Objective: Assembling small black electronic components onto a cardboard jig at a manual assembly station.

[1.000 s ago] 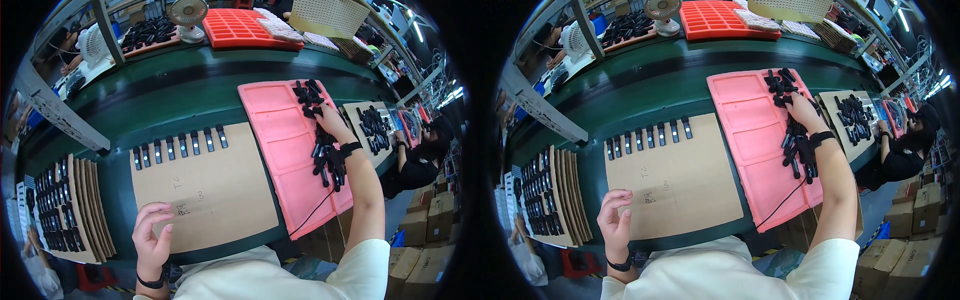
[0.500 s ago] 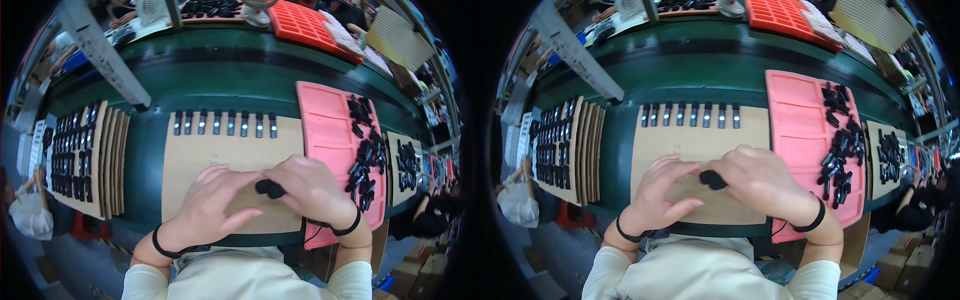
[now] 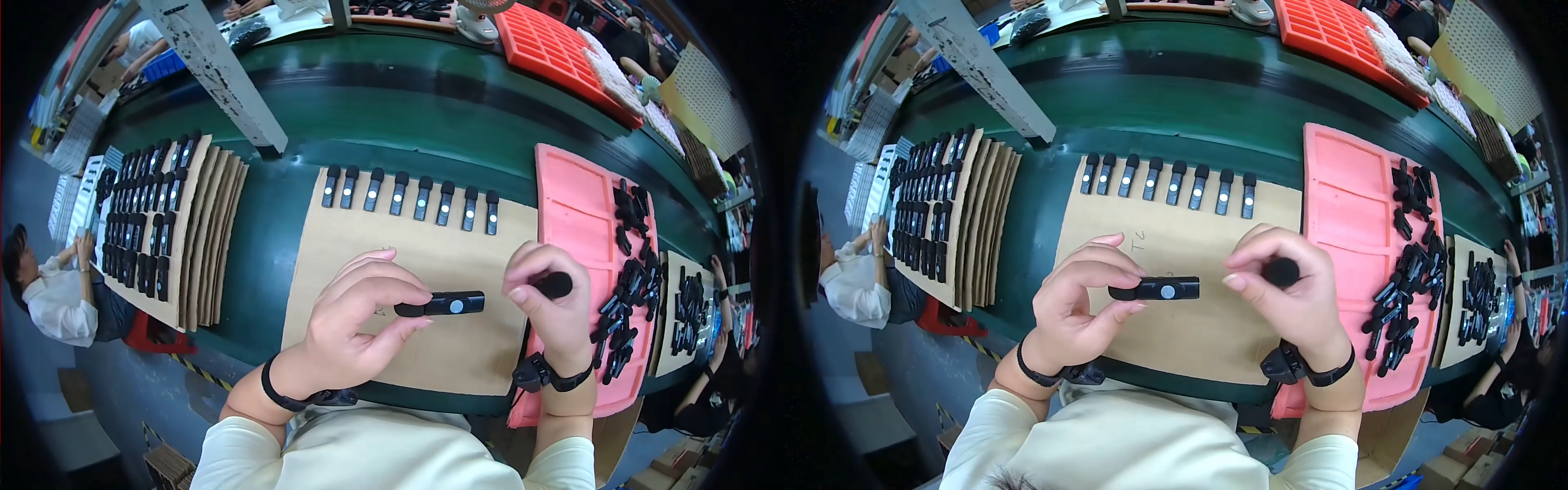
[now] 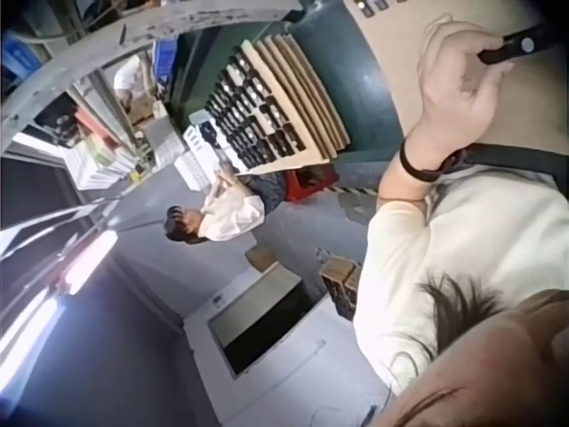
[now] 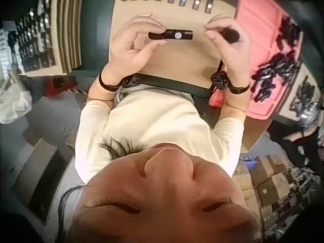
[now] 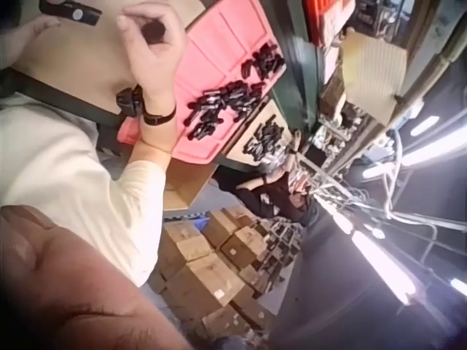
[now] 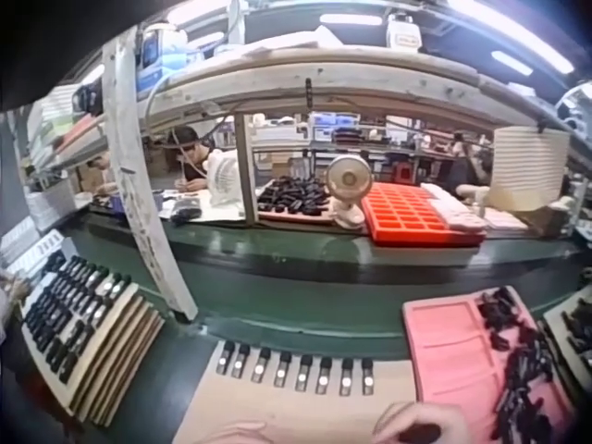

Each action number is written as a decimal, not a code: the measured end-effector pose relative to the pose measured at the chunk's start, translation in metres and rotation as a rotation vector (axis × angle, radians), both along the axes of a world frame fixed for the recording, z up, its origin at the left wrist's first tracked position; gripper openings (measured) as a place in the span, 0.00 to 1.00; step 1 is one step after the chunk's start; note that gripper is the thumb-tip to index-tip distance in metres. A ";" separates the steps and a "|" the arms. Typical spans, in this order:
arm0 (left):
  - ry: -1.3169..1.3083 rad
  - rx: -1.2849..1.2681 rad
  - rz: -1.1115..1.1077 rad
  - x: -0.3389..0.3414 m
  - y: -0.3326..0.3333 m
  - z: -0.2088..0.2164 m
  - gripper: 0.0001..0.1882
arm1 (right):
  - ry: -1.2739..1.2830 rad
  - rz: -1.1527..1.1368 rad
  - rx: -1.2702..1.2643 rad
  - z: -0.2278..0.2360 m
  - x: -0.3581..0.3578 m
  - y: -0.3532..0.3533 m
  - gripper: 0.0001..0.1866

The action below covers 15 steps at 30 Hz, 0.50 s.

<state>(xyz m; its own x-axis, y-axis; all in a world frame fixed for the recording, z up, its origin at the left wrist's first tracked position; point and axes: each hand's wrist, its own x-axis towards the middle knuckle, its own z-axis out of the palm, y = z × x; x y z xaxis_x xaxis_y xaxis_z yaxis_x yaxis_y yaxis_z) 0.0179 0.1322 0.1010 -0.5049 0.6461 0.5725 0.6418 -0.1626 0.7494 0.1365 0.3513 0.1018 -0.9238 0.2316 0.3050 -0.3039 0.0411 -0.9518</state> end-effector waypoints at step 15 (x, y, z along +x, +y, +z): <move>-0.075 -0.085 -0.053 0.005 0.001 -0.001 0.14 | 0.162 -0.005 0.463 0.003 -0.001 -0.023 0.20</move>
